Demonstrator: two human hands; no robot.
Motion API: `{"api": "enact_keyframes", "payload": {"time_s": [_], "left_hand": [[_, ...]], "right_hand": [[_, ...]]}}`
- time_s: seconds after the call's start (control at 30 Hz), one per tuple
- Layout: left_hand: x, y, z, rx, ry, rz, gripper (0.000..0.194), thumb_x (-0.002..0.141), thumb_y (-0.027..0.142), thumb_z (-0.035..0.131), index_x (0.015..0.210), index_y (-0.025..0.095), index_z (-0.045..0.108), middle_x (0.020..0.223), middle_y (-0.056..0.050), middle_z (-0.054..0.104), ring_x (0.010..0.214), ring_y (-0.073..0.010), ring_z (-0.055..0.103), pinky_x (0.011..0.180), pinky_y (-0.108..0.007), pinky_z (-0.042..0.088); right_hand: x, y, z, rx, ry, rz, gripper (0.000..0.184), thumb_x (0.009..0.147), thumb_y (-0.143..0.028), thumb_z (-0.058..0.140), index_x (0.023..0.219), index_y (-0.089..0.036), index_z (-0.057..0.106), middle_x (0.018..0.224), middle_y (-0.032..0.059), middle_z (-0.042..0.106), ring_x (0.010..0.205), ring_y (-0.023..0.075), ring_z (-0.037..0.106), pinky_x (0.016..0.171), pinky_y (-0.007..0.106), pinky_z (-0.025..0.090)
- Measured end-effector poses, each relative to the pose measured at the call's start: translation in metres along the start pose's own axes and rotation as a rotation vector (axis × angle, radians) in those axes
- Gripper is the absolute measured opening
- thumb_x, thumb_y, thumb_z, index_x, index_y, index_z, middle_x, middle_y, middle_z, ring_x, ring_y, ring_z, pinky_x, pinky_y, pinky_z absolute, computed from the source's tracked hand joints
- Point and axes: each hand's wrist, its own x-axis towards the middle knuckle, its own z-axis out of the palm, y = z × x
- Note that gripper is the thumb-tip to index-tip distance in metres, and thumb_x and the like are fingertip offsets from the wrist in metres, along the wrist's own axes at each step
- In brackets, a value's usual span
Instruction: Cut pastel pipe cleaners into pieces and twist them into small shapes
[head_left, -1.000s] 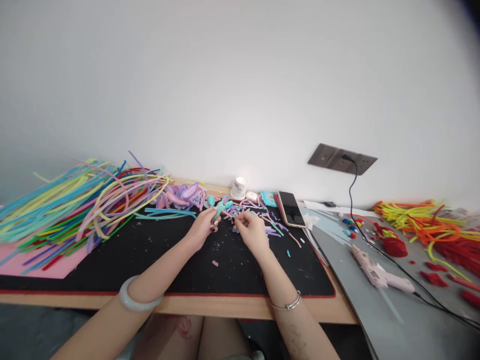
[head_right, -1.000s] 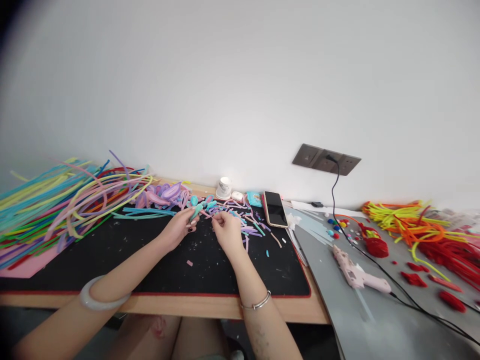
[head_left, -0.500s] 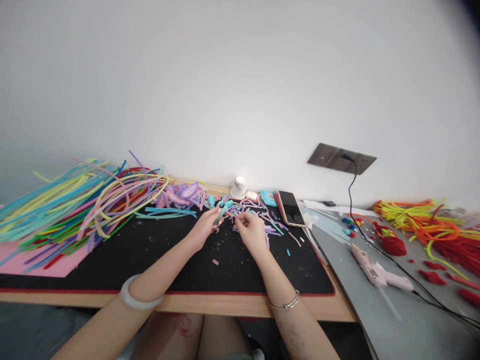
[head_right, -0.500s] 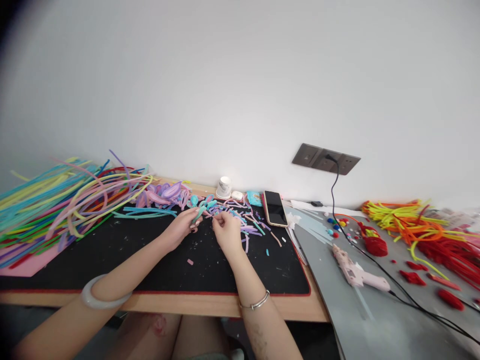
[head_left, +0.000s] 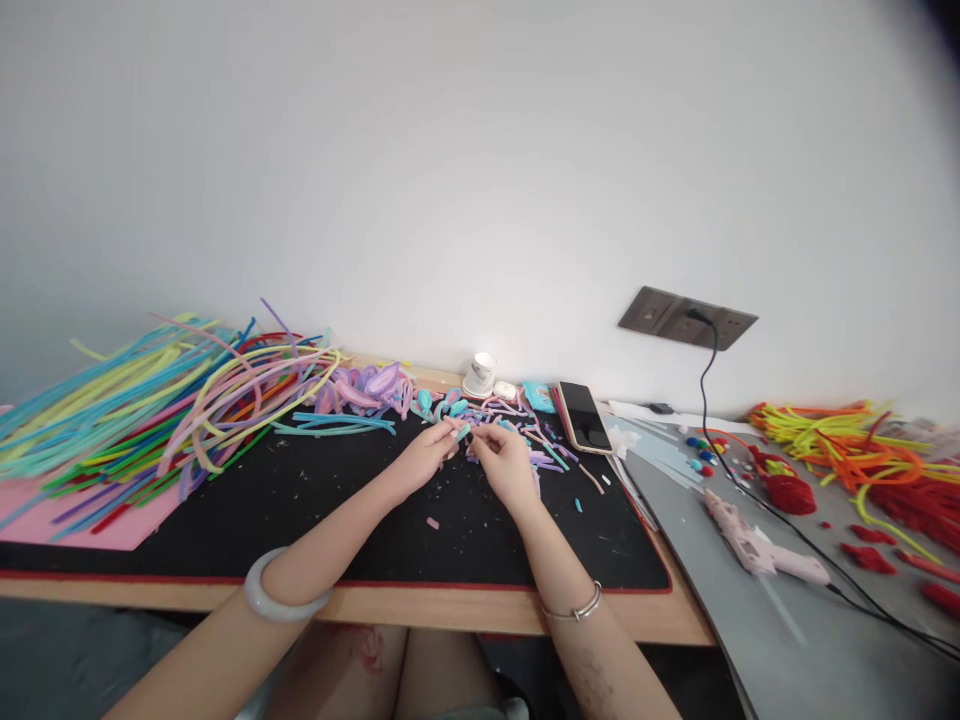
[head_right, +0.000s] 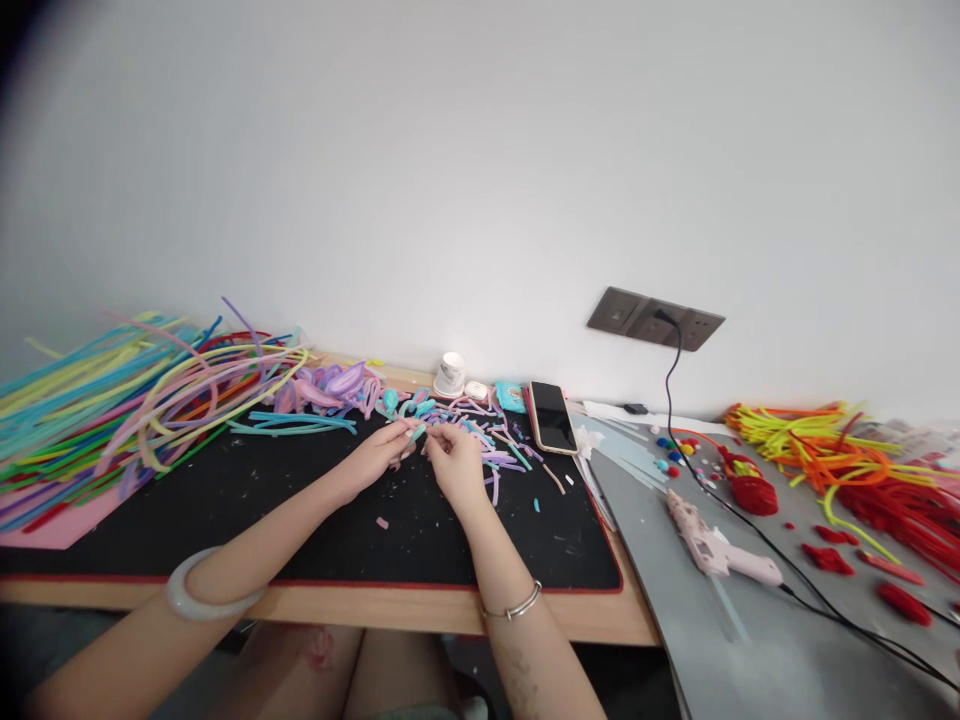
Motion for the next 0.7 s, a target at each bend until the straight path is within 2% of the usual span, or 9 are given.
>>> {"api": "enact_keyframes", "payload": {"time_s": [0.2,0.37,0.5,0.7], "left_hand": [[0.002,-0.001,-0.002,0.017,0.026,0.069,0.042,0.077,0.048,0.045,0.105,0.018,0.056,0.055,0.004,0.034,0.047,-0.0094,0.029,0.043,-0.021,0.021],[0.000,-0.001,-0.002,0.073,-0.021,0.059,0.045,0.080,0.046,0.042,0.111,0.017,0.053,0.055,0.004,0.033,0.045,-0.0086,0.027,0.043,-0.020,0.021],[-0.002,-0.001,-0.001,0.148,-0.052,0.067,0.045,0.082,0.045,0.037,0.114,0.016,0.052,0.055,0.004,0.034,0.047,-0.0086,0.028,0.044,-0.020,0.023],[-0.009,0.011,0.003,0.317,-0.014,0.107,0.052,0.083,0.051,0.032,0.112,0.014,0.053,0.056,0.001,0.046,0.054,-0.0129,0.042,0.052,-0.023,0.034]], "right_hand": [[0.001,0.003,-0.002,0.140,-0.079,0.130,0.027,0.067,-0.017,0.046,0.087,-0.017,0.064,0.052,-0.0032,0.051,0.041,0.0089,0.043,0.040,0.021,0.035],[0.001,0.002,0.000,0.251,0.003,0.169,0.016,0.062,-0.014,0.051,0.076,-0.015,0.058,0.059,-0.0023,0.056,0.042,0.0073,0.046,0.039,0.019,0.038],[0.001,0.000,0.003,0.387,0.046,0.187,0.013,0.060,-0.013,0.056,0.071,-0.017,0.049,0.049,-0.0063,0.051,0.040,0.0075,0.048,0.038,0.017,0.039],[0.001,-0.003,0.004,0.477,0.026,0.181,0.015,0.061,-0.015,0.061,0.069,-0.017,0.048,0.049,-0.0054,0.053,0.042,0.0087,0.053,0.044,0.019,0.044]]}}
